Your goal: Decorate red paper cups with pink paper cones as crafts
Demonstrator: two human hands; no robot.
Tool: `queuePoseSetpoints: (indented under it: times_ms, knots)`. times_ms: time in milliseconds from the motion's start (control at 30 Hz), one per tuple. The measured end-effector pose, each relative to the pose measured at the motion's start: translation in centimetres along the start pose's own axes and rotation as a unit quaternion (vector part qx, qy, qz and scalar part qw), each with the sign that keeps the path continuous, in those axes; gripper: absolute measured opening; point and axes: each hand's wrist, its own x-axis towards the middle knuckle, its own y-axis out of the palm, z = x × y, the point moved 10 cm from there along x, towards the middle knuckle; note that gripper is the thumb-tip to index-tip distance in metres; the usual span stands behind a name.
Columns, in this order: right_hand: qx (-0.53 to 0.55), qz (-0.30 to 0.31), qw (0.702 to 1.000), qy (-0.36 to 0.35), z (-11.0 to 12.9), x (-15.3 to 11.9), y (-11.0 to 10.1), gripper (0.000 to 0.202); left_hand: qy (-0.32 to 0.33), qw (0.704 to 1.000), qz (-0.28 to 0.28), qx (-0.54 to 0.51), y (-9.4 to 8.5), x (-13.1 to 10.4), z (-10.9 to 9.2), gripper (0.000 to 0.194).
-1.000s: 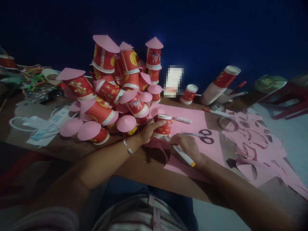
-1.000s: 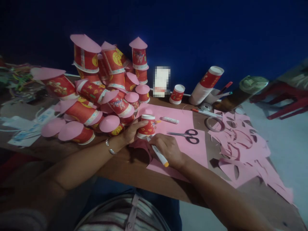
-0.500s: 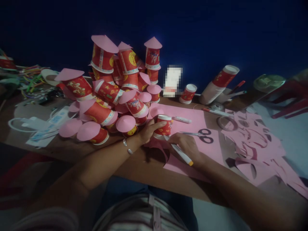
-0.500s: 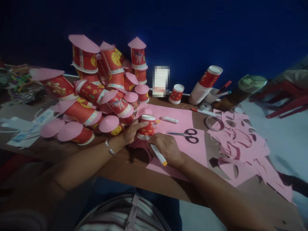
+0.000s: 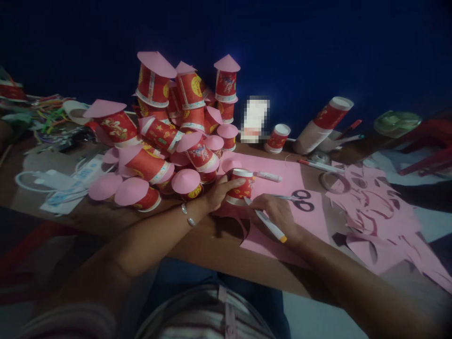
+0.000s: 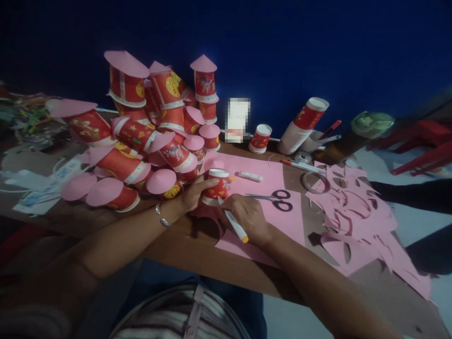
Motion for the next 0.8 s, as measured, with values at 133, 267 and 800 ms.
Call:
queuePoseSetpoints:
  times_ms: [133,267,800]
  knots:
    - [0.003,-0.001,1.0,0.001,0.1,0.14,-0.07,0.009,0.005,1.0,0.005,-0.001,-0.01,0.03,-0.05,0.042]
    - [0.009,-0.008,1.0,-0.011,0.59,0.58,-0.41,0.011,0.007,1.0,0.002,0.0,-0.07,0.02,-0.08,0.043]
    - [0.008,-0.014,1.0,0.002,-0.14,0.23,-0.48,0.012,-0.001,1.0,0.021,0.006,0.64,-0.29,-0.39,0.038]
